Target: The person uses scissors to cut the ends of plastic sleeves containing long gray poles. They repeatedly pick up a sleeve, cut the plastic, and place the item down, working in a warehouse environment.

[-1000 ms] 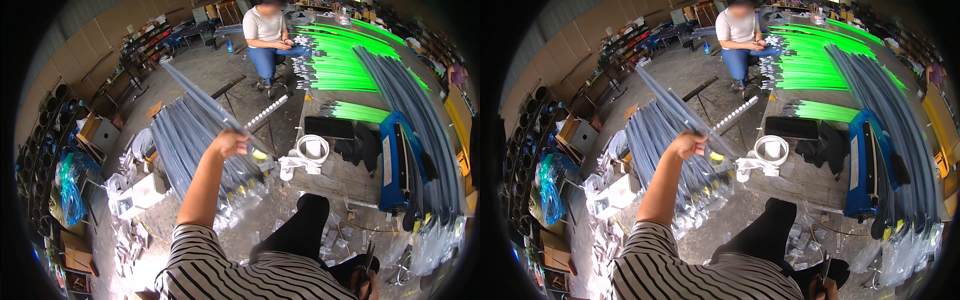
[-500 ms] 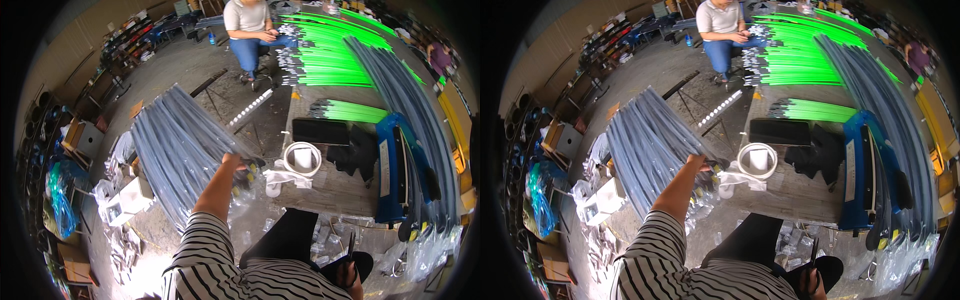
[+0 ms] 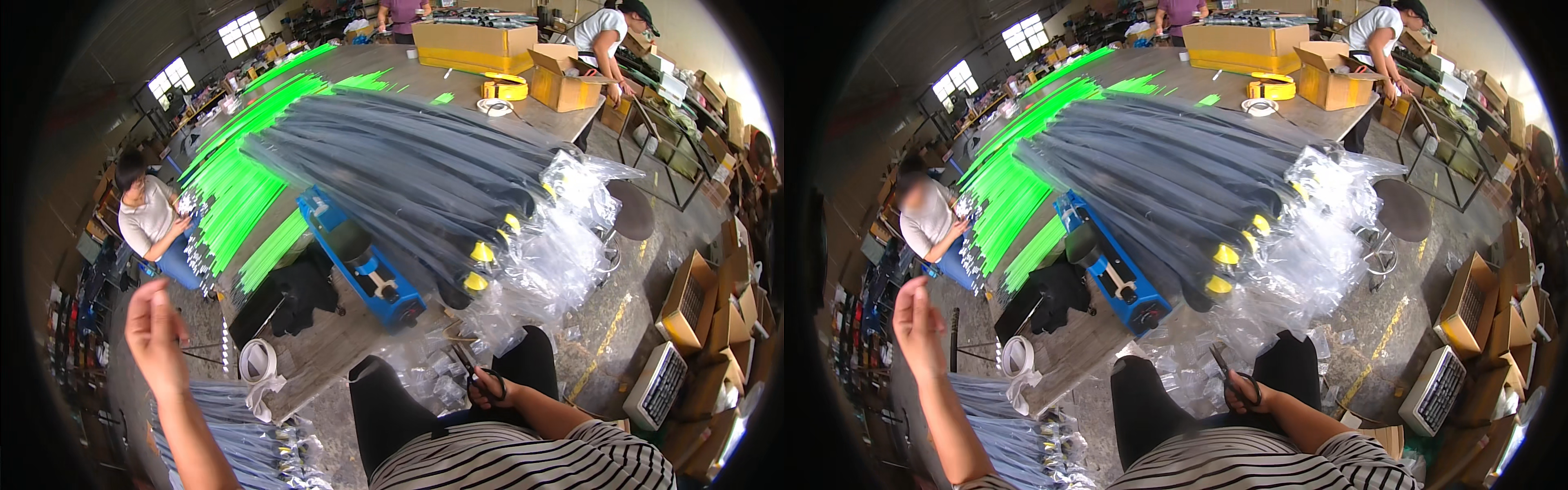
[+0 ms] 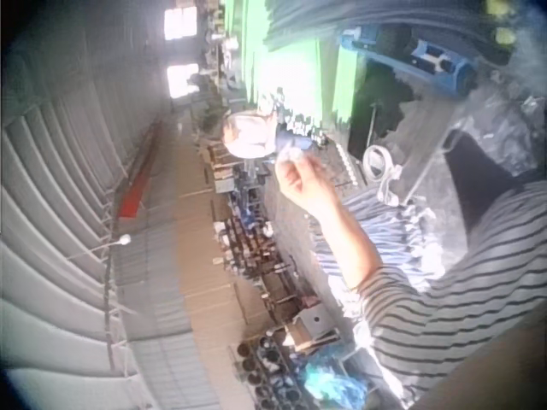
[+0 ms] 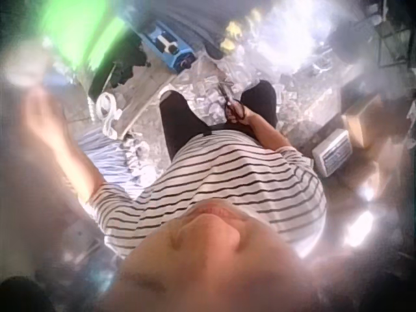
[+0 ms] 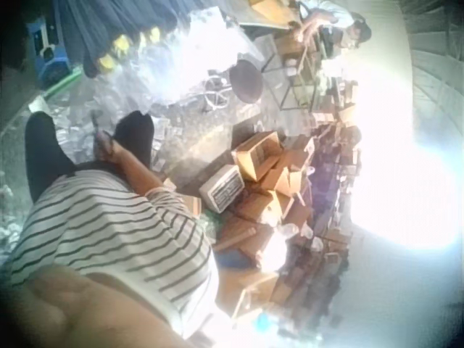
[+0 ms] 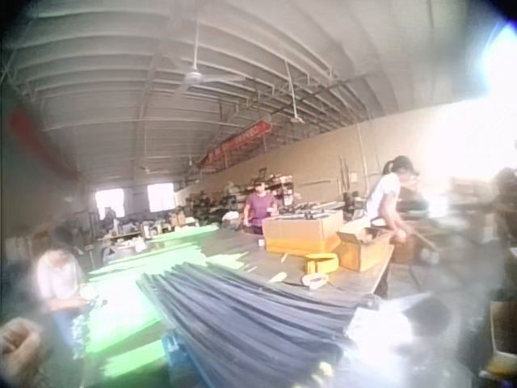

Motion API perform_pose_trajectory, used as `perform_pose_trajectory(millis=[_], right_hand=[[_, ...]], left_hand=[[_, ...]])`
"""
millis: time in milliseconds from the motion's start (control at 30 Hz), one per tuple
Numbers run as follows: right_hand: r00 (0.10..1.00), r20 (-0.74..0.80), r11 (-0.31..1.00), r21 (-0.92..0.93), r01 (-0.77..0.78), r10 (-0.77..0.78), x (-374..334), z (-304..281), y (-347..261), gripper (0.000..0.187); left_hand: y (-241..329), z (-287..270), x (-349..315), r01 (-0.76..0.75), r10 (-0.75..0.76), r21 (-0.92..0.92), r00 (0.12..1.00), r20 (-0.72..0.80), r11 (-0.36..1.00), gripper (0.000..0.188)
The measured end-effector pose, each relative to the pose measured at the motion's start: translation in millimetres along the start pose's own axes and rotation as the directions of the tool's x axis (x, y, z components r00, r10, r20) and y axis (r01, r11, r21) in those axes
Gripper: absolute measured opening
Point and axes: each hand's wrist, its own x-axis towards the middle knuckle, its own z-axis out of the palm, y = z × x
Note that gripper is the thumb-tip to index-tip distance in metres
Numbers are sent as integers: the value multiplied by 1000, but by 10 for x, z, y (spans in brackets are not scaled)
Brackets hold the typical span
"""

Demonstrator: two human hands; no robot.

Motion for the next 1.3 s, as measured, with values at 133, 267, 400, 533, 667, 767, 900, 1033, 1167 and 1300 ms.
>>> perform_pose_trajectory(millis=[133,267,400,533,667,767,900,1033,1167,1300], right_hand=[[1000,12,999,34,28,-28,-55,-29,13,58],[996,53,997,-25,67,-66,-47,-81,59,59],[992,11,992,16,123,-124,-241,-108,22,64],[978,25,977,37,208,-209,-383,-266,72,61],[985,16,985,30,169,-169,-412,-201,71,59],[983,-5,983,32,181,-181,-461,-117,27,58],[978,-37,979,-1,204,-204,-479,-113,38,58],[983,-80,985,23,168,-166,-508,-46,1,58],[985,-80,988,13,155,-153,-451,-49,14,58],[982,-99,986,-32,161,-163,-427,-13,30,58]], left_hand=[[755,1501,-518,56,-15,-40,746,666,998,12],[477,2492,-733,-249,81,116,662,745,962,16],[404,2655,-902,-305,130,73,596,792,950,18],[479,2601,-1334,-566,325,75,571,754,821,24],[161,2599,-1602,-774,618,-46,467,633,632,19],[188,2572,-1881,-767,721,-202,430,544,609,19],[161,2496,-2141,-364,379,-132,781,496,922,19],[-61,2512,-1886,858,-579,-254,494,648,447,32],[38,2656,-1623,956,-592,-259,288,753,135,57],[153,2803,-1536,970,-503,-239,228,833,43,72]])
